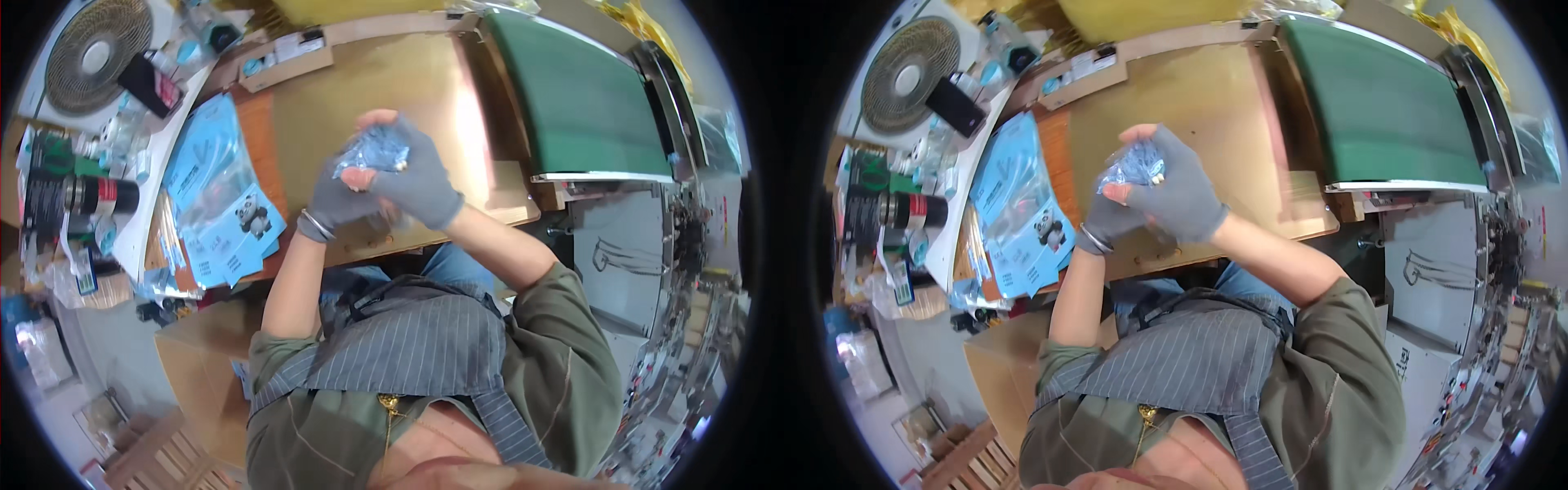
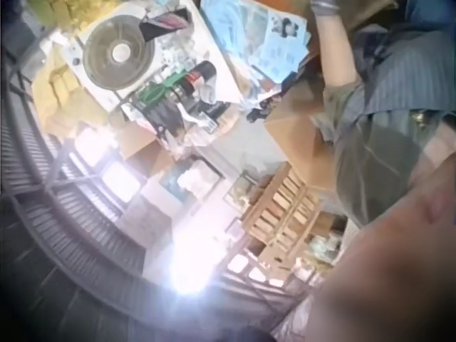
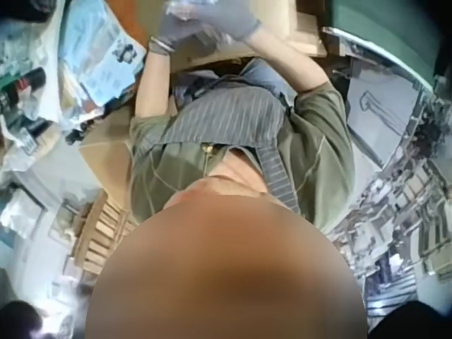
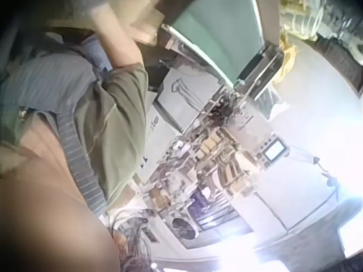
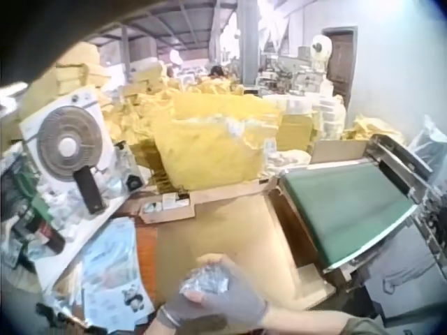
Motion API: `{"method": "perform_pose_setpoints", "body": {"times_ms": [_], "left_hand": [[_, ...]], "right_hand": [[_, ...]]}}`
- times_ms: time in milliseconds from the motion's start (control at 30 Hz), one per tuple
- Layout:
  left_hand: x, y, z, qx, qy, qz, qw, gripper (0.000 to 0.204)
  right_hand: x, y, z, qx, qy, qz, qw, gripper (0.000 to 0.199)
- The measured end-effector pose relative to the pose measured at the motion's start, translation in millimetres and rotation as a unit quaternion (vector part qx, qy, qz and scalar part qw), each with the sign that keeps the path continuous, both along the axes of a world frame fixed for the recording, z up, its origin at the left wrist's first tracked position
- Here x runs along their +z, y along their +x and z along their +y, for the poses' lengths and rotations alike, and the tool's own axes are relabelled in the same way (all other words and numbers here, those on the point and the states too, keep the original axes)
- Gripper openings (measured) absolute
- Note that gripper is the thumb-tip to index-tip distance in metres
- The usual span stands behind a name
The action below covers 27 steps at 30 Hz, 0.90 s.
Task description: Sorting bundles of wooden sticks and placing them into blue plastic bags.
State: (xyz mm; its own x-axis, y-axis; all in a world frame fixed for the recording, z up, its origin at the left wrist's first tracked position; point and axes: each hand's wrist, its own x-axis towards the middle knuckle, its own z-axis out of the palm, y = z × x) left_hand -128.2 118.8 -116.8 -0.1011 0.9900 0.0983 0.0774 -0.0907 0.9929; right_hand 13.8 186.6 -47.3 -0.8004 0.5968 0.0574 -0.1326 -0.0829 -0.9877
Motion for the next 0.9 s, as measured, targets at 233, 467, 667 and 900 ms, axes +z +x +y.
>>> {"method": "perform_pose_setpoints", "body": {"times_ms": [233,467,667,900], "left_hand": [[-11,73,-87,0.003,-0.174,-0.453,0.874,0.055],[-50,-89,-208,0.247,-0.117,0.643,0.715,0.030],[-61,-140,-232,0.226,-0.116,0.640,0.725,0.015],[-61,-146,-175,0.320,-0.147,0.282,0.892,0.023]], "right_hand": [[-42,12,2,0.278,-0.158,-0.036,0.947,0.032],[-68,17,-23,0.162,-0.308,0.034,0.937,0.019],[-66,15,-31,0.172,-0.305,0.041,0.936,0.018],[-59,10,-33,0.181,-0.273,-0.005,0.945,0.023]]}}
